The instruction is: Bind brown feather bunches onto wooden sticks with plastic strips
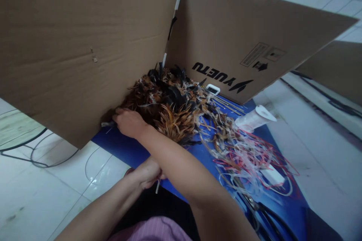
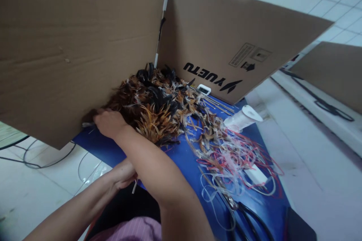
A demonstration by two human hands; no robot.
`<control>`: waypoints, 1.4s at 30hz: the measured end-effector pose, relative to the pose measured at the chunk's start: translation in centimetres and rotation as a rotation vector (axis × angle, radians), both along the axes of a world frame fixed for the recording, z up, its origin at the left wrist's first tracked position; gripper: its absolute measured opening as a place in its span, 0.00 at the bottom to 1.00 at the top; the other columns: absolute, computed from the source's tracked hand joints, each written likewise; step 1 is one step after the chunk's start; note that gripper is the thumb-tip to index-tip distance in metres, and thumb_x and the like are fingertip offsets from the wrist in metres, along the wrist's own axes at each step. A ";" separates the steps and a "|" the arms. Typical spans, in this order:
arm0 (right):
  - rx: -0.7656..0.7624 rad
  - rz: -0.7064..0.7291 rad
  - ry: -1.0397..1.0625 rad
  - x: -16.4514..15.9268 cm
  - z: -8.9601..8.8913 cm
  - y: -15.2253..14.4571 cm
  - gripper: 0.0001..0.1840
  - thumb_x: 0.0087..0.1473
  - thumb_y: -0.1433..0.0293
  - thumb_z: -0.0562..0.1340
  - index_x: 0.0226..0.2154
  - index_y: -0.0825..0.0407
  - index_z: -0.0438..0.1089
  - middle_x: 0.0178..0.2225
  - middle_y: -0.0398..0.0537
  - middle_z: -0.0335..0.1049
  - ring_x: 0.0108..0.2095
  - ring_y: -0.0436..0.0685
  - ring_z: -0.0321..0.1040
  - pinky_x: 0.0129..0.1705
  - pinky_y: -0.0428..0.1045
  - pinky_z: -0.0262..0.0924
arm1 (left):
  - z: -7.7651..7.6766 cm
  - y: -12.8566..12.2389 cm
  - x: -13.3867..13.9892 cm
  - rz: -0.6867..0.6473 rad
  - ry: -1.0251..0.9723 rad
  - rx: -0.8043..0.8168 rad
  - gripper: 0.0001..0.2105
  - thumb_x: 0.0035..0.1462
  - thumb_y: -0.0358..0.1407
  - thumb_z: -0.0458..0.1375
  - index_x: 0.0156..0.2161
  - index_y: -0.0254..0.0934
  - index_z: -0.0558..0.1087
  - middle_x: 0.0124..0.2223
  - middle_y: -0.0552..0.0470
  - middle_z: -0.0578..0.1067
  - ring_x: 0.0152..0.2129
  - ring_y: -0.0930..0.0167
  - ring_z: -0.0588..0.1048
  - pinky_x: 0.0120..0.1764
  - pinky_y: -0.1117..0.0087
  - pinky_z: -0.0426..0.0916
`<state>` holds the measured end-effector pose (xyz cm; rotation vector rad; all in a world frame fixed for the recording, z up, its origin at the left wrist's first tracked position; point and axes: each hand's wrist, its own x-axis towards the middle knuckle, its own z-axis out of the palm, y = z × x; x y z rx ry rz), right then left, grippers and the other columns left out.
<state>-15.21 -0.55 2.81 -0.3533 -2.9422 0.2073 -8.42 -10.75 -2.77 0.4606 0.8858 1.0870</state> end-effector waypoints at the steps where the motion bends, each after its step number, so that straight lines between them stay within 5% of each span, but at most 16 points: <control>1: -0.054 -0.028 0.080 0.9 0.7 0.0 0.10 0.53 0.77 0.56 0.33 0.57 0.73 0.39 0.54 0.73 0.40 0.59 0.70 0.38 0.50 0.63 | 0.1 0.1 0.0 -0.012 -0.007 0.012 0.18 0.44 0.41 0.63 0.20 0.37 0.58 0.16 0.62 0.55 0.13 0.81 0.51 0.19 0.76 0.43; 6: -0.649 -0.145 0.375 8.9 5.4 -0.3 0.03 0.48 0.72 0.61 0.25 0.54 0.68 0.22 0.38 0.68 0.25 0.48 0.66 0.28 0.43 0.60 | 0.7 0.2 0.1 -0.083 0.052 0.083 0.18 0.49 0.46 0.61 0.26 0.37 0.58 0.20 0.63 0.57 0.12 0.82 0.50 0.16 0.77 0.40; 9: -0.891 -0.134 0.377 14.6 7.7 -0.3 0.08 0.48 0.75 0.59 0.35 0.54 0.70 0.25 0.37 0.69 0.25 0.46 0.67 0.28 0.42 0.61 | 0.6 0.2 0.3 -0.113 0.169 0.095 0.18 0.51 0.48 0.58 0.26 0.38 0.57 0.18 0.64 0.56 0.12 0.82 0.50 0.16 0.76 0.42; 12: -0.754 -0.068 0.270 18.9 8.4 -0.2 0.16 0.49 0.80 0.57 0.41 0.54 0.73 0.32 0.43 0.71 0.32 0.48 0.68 0.35 0.44 0.62 | 0.3 0.4 0.8 -0.142 0.265 0.139 0.18 0.53 0.49 0.56 0.27 0.38 0.58 0.18 0.64 0.56 0.12 0.81 0.51 0.16 0.76 0.45; 18: -0.377 -0.120 -0.050 22.6 6.9 -1.1 0.13 0.56 0.80 0.55 0.37 0.56 0.74 0.34 0.48 0.68 0.35 0.50 0.64 0.38 0.46 0.57 | 0.2 0.7 1.6 -0.210 0.385 0.176 0.15 0.56 0.47 0.53 0.27 0.37 0.59 0.16 0.64 0.55 0.12 0.81 0.50 0.16 0.76 0.44; 29: -0.186 -0.154 -0.283 23.5 6.3 -1.9 0.11 0.59 0.78 0.54 0.35 0.54 0.72 0.34 0.46 0.64 0.33 0.50 0.61 0.32 0.45 0.50 | -0.1 0.5 2.4 -0.234 0.436 0.198 0.13 0.56 0.44 0.54 0.34 0.37 0.60 0.20 0.64 0.58 0.14 0.80 0.52 0.16 0.77 0.46; 42: 0.036 -0.050 -0.389 22.7 6.6 -2.3 0.09 0.60 0.73 0.56 0.37 0.54 0.72 0.36 0.49 0.66 0.34 0.54 0.63 0.33 0.48 0.53 | 0.0 0.6 2.2 -0.286 0.457 0.219 0.15 0.55 0.46 0.55 0.28 0.38 0.58 0.17 0.65 0.53 0.14 0.80 0.49 0.17 0.76 0.44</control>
